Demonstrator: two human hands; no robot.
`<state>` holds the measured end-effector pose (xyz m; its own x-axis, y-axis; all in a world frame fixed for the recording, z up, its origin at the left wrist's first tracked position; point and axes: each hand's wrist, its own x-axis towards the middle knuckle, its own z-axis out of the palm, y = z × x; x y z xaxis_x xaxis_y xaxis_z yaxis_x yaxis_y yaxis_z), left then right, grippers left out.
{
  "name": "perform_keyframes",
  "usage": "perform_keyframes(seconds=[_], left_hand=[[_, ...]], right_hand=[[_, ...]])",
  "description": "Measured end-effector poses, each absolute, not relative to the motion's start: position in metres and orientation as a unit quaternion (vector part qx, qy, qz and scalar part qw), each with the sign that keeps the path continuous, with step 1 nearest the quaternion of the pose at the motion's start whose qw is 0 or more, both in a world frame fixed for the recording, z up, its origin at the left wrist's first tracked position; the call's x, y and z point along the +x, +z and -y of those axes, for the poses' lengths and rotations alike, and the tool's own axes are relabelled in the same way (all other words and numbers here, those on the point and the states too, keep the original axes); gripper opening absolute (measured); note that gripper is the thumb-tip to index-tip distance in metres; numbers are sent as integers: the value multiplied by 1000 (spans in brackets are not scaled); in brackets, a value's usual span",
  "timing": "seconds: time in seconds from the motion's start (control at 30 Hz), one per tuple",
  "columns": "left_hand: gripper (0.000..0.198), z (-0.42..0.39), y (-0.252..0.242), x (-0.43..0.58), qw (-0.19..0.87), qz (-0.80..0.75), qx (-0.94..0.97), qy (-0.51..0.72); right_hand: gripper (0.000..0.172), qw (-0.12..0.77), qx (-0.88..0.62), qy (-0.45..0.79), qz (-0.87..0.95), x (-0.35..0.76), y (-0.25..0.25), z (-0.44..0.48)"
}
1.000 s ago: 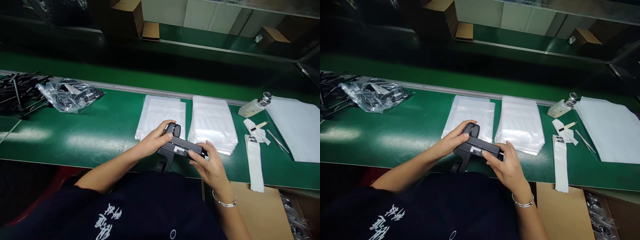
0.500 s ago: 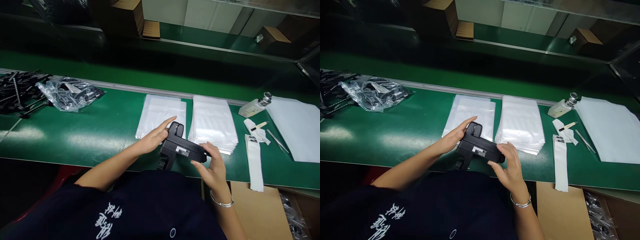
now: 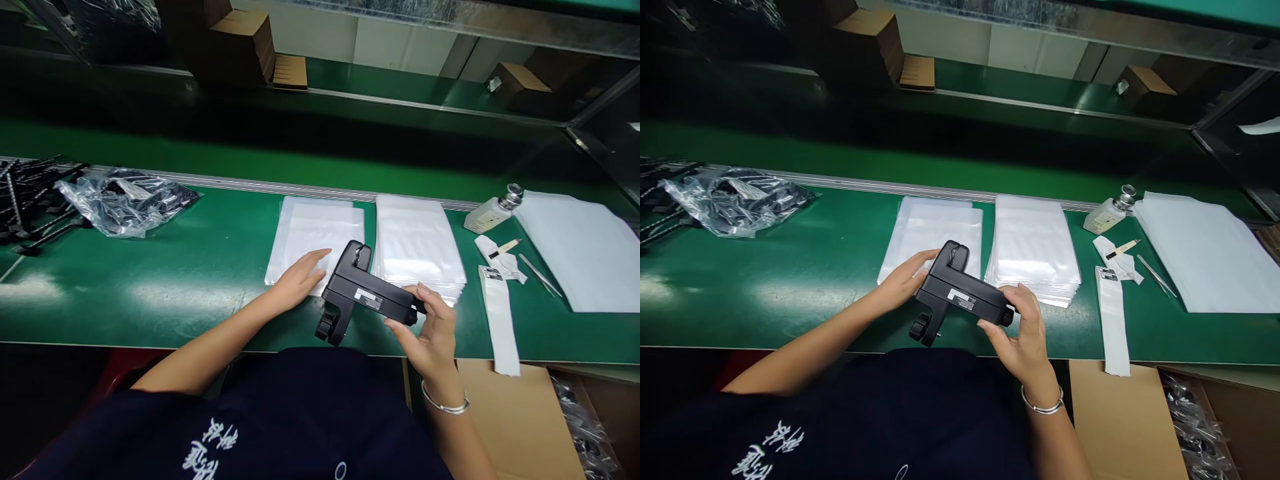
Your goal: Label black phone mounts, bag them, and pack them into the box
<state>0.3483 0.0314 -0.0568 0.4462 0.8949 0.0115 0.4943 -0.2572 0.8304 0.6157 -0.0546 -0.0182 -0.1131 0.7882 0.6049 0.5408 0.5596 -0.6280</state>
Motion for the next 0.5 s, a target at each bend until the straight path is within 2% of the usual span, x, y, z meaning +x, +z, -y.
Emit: perform_keyframes(seconds=[0.1,0.2,0.27,0.4,0.5], left_hand=[[75,-26,-28,349,589,-377,644,309],[88,-19,-10,353,651,-346,604,304],[89,-18,-8,355,649,-360,595,309],[66,-25,-25,351,604,-417,629,256],[51,-29,-52,346,442,-472,745,165]], right_hand=[[66,475,-438,118,754,612,-17,54],[66,464,-424,112,770,607,-16,54],[63,461,-438,122,762,605,-15,55],[51,455,-547,243,659,606,-14,56],[44,463,-579,334,582,610,-14,55]])
